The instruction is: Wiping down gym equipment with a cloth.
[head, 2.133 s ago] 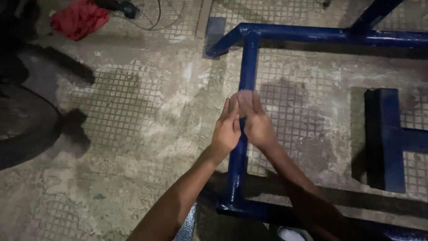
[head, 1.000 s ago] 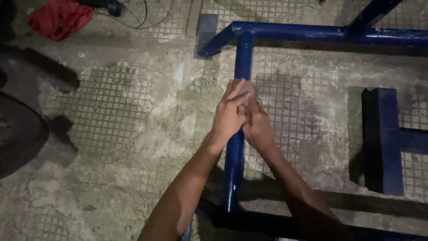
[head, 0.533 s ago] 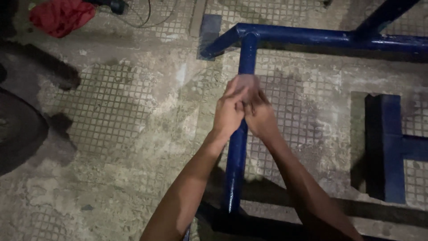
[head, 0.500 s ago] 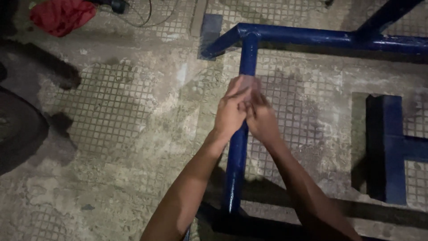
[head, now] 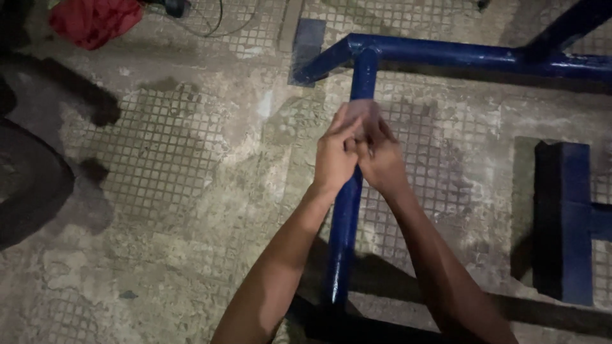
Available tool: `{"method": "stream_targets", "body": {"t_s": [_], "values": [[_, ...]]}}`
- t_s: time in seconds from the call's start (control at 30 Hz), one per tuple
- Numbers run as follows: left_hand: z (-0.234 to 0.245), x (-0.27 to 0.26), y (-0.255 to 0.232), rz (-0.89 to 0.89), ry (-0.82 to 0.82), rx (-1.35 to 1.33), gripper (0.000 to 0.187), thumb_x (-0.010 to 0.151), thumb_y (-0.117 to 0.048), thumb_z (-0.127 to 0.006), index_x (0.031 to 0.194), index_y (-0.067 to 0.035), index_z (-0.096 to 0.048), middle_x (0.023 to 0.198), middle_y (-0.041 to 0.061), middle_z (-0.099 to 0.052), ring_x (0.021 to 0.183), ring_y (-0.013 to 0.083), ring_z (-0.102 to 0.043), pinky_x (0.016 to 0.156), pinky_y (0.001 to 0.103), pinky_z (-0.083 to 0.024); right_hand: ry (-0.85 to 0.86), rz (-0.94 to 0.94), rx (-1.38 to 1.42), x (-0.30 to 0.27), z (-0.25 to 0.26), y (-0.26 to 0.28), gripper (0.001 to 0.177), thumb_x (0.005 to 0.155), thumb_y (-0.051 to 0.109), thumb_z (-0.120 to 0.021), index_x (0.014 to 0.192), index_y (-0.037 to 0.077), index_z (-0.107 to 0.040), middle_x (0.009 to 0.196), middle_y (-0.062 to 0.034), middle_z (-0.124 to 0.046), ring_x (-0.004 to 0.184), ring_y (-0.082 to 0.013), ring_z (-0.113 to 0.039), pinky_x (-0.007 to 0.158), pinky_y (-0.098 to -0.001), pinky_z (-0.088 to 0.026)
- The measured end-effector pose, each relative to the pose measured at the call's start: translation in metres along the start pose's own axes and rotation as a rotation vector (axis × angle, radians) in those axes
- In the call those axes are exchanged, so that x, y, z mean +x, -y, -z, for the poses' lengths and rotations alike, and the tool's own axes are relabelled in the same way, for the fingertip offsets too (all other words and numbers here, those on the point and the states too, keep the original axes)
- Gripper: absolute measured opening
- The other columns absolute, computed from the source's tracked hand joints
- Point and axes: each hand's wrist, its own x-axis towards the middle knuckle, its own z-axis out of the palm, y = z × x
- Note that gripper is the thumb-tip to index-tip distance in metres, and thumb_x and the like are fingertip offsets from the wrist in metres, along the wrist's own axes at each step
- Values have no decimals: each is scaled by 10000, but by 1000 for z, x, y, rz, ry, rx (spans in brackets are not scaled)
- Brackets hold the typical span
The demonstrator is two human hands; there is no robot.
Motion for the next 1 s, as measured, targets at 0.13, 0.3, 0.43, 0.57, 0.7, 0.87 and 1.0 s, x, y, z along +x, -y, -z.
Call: {"method": "stream_targets", "body": {"t_s": [0.13, 0.3, 0.43, 0.57, 0.7, 0.87, 1.0], "values": [[-8, 2, 24, -188, -37, 136, 494, 834, 80, -627, 1289, -94, -706, 1536, 214, -521, 1396, 399, -565, 1009, 388, -583, -49, -51, 10, -1, -1, 15, 481, 1031, 206, -558, 1496, 113, -474, 1424, -279, -599, 1105, -445, -677, 898, -489, -565], [-8, 24, 20, 177, -5, -2, 444, 887, 30, -596, 1288, -123, -707, 1499, 233, -530, 1108, 331, -730, 865, 374, -617, -168, 158, -176, 19, -23, -27, 486, 1063, 167, -561, 1547, 171, -519, 1507, -320, -518, 1290, -486, -598, 1006, -494, -554], [-20, 39, 47, 326, -17, 8, 392, 918, -25, -628, 1279, -124, -745, 1208, 239, -760, 1051, 298, -809, 938, 369, -624, -84, 84, -189, 31, -28, -38, 500, 1038, 158, -558, 1536, 199, -537, 1537, -344, -462, 1257, -507, -574, 965, -490, -533], [-25, 48, 32, -78, 1, 243, 477, 813, 57, -637, 1252, -90, -752, 1492, 242, -539, 1274, 382, -643, 1011, 398, -584, -178, -9, 91, 22, -29, -35, 537, 1033, 239, -627, 1535, 104, -493, 1402, -294, -607, 1252, -441, -642, 1027, -433, -532], [-30, 50, 14, 15, 124, 243, 420, 851, 16, -644, 1250, -91, -725, 1600, 187, -453, 1270, 356, -616, 981, 414, -562, -77, -354, 118, 21, -11, -16, 569, 1018, 327, -655, 1503, 60, -525, 1236, -248, -716, 1143, -333, -746, 932, -397, -569], [-37, 49, 35, 32, -108, 60, 471, 847, 78, -586, 1256, -91, -747, 1539, 208, -510, 1324, 351, -613, 1052, 379, -553, -110, 9, 81, 49, -11, -24, 527, 972, 190, -704, 1467, 76, -563, 1355, -279, -628, 1158, -406, -678, 927, -429, -558], [-45, 51, 67, 180, -186, -147, 411, 941, 51, -574, 1297, -92, -723, 1442, 181, -652, 1342, 298, -671, 1092, 345, -557, -184, 334, -134, 63, -26, -58, 541, 944, 16, -630, 1476, 117, -613, 1489, -350, -529, 1300, -480, -586, 1011, -451, -544]]}}
